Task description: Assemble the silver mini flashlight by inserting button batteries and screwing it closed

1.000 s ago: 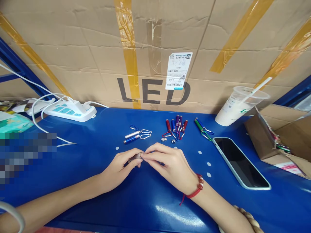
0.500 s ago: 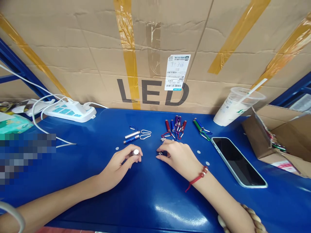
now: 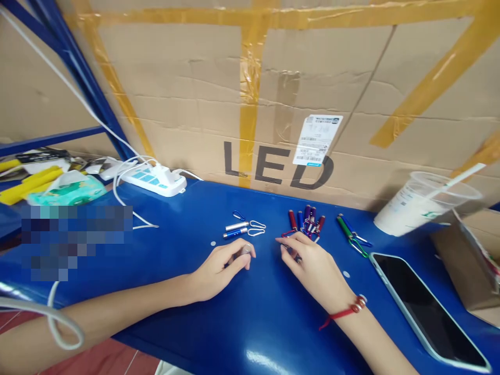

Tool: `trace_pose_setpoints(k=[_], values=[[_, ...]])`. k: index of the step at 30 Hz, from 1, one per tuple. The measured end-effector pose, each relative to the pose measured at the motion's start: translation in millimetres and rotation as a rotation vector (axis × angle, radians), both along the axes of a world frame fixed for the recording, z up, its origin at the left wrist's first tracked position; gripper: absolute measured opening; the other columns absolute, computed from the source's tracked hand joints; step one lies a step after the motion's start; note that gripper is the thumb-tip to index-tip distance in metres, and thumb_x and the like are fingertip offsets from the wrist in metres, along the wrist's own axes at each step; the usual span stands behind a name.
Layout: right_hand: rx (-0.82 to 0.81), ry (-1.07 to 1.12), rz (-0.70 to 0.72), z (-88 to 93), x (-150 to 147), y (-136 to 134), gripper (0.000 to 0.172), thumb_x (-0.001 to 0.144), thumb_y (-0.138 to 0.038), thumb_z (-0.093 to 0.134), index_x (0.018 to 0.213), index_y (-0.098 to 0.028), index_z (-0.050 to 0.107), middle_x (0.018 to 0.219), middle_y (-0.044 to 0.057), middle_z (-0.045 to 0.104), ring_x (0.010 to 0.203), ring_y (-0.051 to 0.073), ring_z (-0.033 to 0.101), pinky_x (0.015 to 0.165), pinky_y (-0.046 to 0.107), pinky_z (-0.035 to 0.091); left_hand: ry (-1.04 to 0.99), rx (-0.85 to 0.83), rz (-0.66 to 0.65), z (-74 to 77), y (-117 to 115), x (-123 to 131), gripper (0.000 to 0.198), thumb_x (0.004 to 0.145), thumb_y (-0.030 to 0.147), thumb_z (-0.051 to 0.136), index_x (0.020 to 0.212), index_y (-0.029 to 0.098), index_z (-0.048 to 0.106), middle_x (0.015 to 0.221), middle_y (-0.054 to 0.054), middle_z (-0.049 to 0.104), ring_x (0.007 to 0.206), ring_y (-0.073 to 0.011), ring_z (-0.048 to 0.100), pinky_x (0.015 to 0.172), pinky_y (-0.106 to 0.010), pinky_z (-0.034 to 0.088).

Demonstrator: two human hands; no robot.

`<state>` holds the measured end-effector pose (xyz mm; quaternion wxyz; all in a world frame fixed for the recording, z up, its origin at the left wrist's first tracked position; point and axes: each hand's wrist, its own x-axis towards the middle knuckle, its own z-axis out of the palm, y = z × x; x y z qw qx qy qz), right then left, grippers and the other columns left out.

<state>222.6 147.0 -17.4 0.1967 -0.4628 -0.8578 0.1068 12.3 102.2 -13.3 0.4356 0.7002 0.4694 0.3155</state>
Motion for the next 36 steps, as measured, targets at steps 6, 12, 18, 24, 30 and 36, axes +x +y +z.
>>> trace_pose_setpoints(k=[6,12,18,24,30,36], values=[[-0.005,0.153,0.006,-6.8,-4,5,0.033,0.083,-0.045,0.046,0.082,-0.021,0.068,0.082,0.004,0.068,0.060,0.015,0.063,0.056,0.026,0.054,-0.014,0.038,0.095,-1.0,4,-3,0.025,0.089,0.035,0.032,0.093,0.021,0.053,0.076,0.003,0.054,0.071,-0.0088,0.050,0.066,-0.019,0.039],[-0.055,0.195,-0.026,-11.4,-7,4,0.034,0.080,-0.048,0.050,0.084,-0.021,0.070,0.085,0.004,0.070,0.064,0.017,0.066,0.058,0.025,0.055,-0.064,0.009,0.129,-3.3,1,-1,0.028,0.088,0.040,0.031,0.093,0.021,0.051,0.073,0.003,0.053,0.065,-0.0083,0.049,0.067,-0.020,0.039],[-0.050,0.184,0.041,-11.4,-11,2,0.035,0.081,-0.048,0.049,0.080,-0.021,0.070,0.085,0.005,0.069,0.067,0.016,0.065,0.058,0.024,0.055,-0.100,0.001,0.142,-3.7,-6,2,0.024,0.090,0.038,0.029,0.099,0.022,0.046,0.071,0.004,0.052,0.063,-0.0074,0.047,0.064,-0.020,0.038],[0.036,0.109,0.069,-18.7,-6,7,0.031,0.082,-0.042,0.047,0.076,-0.022,0.070,0.083,0.004,0.070,0.083,0.021,0.065,0.072,0.031,0.055,0.158,0.181,0.033,-0.7,-12,2,0.025,0.090,0.034,0.032,0.101,0.024,0.052,0.098,-0.001,0.059,0.090,-0.0132,0.052,0.081,-0.026,0.041],[0.093,0.080,0.047,-24.4,0,12,0.027,0.083,-0.036,0.046,0.084,-0.021,0.069,0.090,0.004,0.069,0.084,0.021,0.065,0.076,0.032,0.054,0.253,0.161,-0.075,-1.7,-18,6,0.025,0.090,0.034,0.032,0.100,0.024,0.053,0.096,0.000,0.059,0.089,-0.0140,0.052,0.079,-0.026,0.042],[0.090,0.051,0.076,-27.4,3,14,0.029,0.086,-0.037,0.043,0.090,-0.022,0.068,0.093,0.005,0.068,0.088,0.021,0.064,0.078,0.033,0.053,0.200,0.081,-0.030,-2.2,-16,4,0.026,0.088,0.038,0.035,0.099,0.024,0.053,0.089,0.000,0.059,0.080,-0.0126,0.054,0.068,-0.023,0.041]])
